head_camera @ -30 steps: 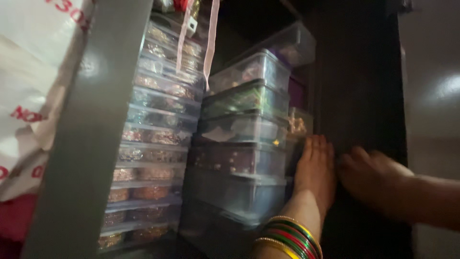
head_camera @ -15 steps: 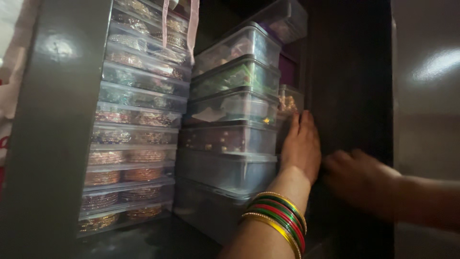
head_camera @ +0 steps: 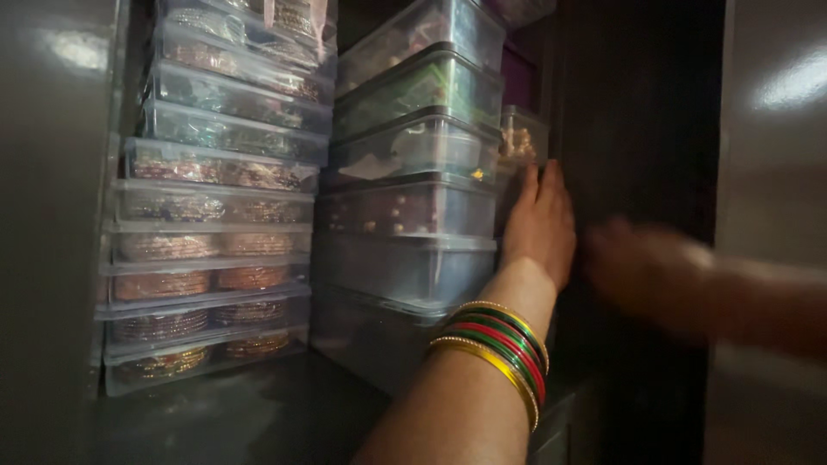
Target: The person organizes several plastic storage containers containing jewelry and small items inside a metal cupboard. They move the containers between shelves and use a blue cloth to wipe down the exterior of the boxes and the internal surfaces of the cupboard.
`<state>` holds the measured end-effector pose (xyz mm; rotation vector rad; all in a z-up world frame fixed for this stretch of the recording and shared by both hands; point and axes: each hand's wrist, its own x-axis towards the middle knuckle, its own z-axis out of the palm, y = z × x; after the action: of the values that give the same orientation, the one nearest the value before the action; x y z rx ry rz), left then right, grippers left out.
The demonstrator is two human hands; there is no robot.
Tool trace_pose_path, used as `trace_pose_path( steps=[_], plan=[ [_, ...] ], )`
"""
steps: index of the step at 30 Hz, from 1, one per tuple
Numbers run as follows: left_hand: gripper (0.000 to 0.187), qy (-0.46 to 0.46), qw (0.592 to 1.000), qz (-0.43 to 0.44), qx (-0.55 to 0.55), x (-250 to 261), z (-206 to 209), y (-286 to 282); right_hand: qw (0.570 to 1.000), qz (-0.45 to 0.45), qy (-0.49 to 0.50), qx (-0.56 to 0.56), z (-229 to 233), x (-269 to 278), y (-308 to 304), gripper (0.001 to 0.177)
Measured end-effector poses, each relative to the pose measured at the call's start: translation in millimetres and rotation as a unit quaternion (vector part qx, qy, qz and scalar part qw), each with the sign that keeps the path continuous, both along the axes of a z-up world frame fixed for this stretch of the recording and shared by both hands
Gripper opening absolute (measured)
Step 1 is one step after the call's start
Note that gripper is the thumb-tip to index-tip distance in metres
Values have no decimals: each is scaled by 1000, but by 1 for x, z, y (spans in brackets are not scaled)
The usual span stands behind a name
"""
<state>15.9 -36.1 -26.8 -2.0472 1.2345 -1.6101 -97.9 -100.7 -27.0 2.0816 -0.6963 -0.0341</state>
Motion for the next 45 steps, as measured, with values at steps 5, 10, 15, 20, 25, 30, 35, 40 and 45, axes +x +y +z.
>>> trace_pose_path(
  steps=[5,10,15,20,25,30,35,40,45],
  plan=[
    [72,5,1000,-5,-24,0,0,-3,988,5,100,117,-32,-5,16,29],
    [61,13,1000,-9,8,3,0,-8,991,20,73,-112,41,-11,25,39],
    [60,2,998,-37,-47,11,-2,-17,986,76,71,-129,15,-14,10,31],
    [60,5,998,-41,-47,8,-3,-15,985,88,149,-11,-62,-6,-10,21],
    [61,-8,996,-50,-67,10,-4,-17,986,46,156,-29,-23,-2,-7,25],
    [59,10,998,-45,-38,8,-3,-14,988,117,31,-96,3,-16,4,34],
    [62,-3,998,-38,-44,5,-3,-6,971,153,179,-45,-64,-5,-24,31],
    [61,-10,999,-32,-40,6,-5,-10,984,61,155,-64,-3,-10,-9,39],
    [60,-11,998,-37,-54,8,-4,-13,988,82,21,-128,-7,-17,19,32]
  ],
)
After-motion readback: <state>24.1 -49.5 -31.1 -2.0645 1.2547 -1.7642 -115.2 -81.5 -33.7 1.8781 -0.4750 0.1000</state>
